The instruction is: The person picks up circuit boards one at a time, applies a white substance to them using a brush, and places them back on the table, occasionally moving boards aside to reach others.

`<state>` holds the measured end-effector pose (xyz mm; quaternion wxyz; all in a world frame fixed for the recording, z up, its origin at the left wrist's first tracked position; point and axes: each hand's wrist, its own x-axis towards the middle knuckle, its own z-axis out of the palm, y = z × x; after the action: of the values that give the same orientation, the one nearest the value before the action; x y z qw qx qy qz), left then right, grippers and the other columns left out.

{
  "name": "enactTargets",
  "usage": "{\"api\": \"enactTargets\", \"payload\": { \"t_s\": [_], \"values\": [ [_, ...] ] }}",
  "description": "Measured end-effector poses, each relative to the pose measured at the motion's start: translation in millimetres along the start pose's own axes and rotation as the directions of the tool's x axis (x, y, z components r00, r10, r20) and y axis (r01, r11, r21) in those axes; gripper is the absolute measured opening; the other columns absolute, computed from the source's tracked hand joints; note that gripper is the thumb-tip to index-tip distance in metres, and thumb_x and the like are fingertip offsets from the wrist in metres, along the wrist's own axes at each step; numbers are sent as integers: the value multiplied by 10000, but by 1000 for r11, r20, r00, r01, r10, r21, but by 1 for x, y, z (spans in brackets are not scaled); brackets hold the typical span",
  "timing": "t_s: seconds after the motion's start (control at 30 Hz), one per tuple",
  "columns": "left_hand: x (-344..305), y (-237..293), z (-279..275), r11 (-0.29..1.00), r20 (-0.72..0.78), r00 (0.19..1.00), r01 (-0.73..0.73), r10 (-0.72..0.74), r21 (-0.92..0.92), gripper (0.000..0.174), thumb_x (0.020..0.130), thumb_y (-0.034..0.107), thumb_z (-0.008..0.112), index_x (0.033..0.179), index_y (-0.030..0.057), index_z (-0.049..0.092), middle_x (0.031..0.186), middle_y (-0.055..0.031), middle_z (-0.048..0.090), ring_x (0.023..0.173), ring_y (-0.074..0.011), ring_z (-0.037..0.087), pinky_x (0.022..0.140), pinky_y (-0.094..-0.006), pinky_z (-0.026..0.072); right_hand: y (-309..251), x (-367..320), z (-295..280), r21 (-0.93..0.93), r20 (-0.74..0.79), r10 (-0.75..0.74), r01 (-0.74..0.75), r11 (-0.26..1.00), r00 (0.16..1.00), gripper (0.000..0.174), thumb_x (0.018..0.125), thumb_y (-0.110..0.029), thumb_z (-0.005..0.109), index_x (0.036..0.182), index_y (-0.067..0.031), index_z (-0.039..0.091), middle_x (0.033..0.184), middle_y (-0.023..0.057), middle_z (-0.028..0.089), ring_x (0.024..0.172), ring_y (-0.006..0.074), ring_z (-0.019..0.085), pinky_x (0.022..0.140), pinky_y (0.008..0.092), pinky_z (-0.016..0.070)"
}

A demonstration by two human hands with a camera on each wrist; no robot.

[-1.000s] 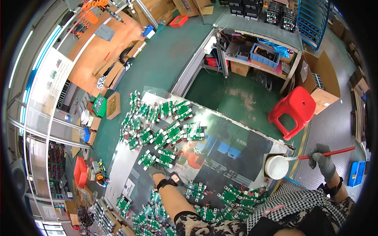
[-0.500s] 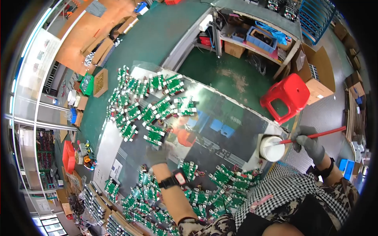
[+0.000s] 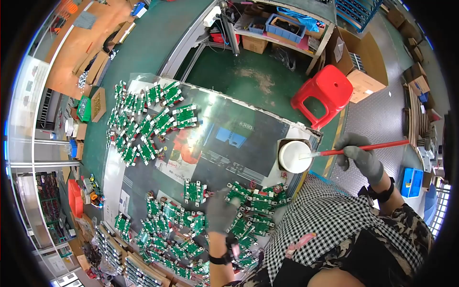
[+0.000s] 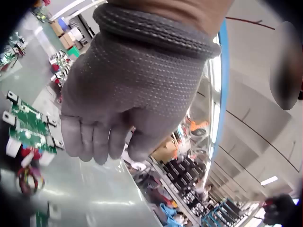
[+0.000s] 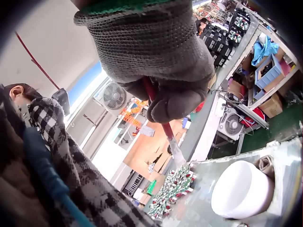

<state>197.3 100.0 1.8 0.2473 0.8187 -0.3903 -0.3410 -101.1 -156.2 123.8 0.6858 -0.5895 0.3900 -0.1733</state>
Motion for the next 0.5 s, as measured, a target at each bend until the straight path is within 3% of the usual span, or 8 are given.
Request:
{"api": "enactTargets", "payload": {
  "t_s": [0.03, 0.07, 0.17, 0.23, 0.3, 0.37, 0.43, 0.5],
  "values": [
    [-6, 10, 18, 934, 36, 991, -133, 128, 330, 534, 718, 234, 716, 1205, 112, 536, 1148, -113, 577, 1106, -268, 513, 944, -402, 399, 1, 1, -1, 3, 1, -1, 1, 1000, 1000, 249, 838, -189, 516, 969, 11, 583, 695, 54, 599, 556, 93, 560, 493, 208, 462],
    [-8, 26, 32, 932, 35, 991, -135, 131, 337, 534, 718, 234, 716, 1205, 112, 536, 1148, -113, 577, 1106, -268, 513, 944, -402, 399, 3, 3, 0, 9, 41, 23, -24, 1000, 999, 237, 836, -171, 519, 971, 14, 579, 697, 51, 597, 566, 90, 561, 500, 205, 463],
    [-3, 53, 54, 762, 123, 917, -386, 380, 519, 536, 675, 232, 725, 1176, 140, 555, 1150, -98, 579, 1185, -298, 447, 1044, -460, 280, 9, 9, 0, 25, 84, 50, -52, 998, 995, 189, 835, -118, 524, 955, 17, 580, 703, 39, 589, 592, 81, 558, 523, 208, 458],
    [10, 46, 67, 700, 295, 891, -453, 344, 552, 461, 682, 225, 713, 1115, 158, 572, 1138, -62, 585, 1205, -272, 437, 1080, -462, 214, 14, 14, -4, -60, 211, -7, 20, 998, 977, 176, 844, -111, 517, 938, 15, 594, 706, 34, 586, 601, 78, 558, 539, 218, 460],
    [19, 56, 58, 670, 340, 884, -466, 321, 578, 417, 664, 235, 730, 1044, 162, 576, 1092, -51, 599, 1169, -253, 470, 1085, -453, 201, 18, 17, -5, -57, 195, -22, 33, 998, 981, 181, 847, -118, 518, 929, 15, 609, 714, 35, 586, 605, 81, 559, 549, 223, 463],
    [25, 70, 44, 761, 543, 840, -355, 5, 543, 405, 677, 210, 722, 1030, 131, 539, 1069, -44, 609, 1135, -226, 503, 1067, -442, 243, 17, 21, -6, -56, 244, 85, -74, 996, 966, 198, 845, -124, 522, 937, 27, 611, 723, 45, 592, 615, 86, 560, 563, 229, 470],
    [20, 64, 38, 794, 548, 836, -346, 21, 499, 403, 677, 225, 735, 1016, 137, 537, 988, -70, 629, 1018, -239, 573, 1043, -410, 282, 39, 31, -8, -41, 252, 109, -102, 994, 962, 206, 833, -129, 526, 947, 21, 610, 754, 50, 604, 643, 92, 565, 571, 243, 476],
    [15, 53, 33, 864, 461, 879, -321, 119, 389, 436, 670, 223, 744, 1043, 153, 530, 923, -89, 635, 922, -260, 611, 976, -386, 356, 55, 39, -3, -139, 245, -66, 103, 985, 967, 207, 820, -130, 526, 949, 9, 608, 793, 56, 614, 681, 102, 575, 596, 264, 484]
  ]
}}
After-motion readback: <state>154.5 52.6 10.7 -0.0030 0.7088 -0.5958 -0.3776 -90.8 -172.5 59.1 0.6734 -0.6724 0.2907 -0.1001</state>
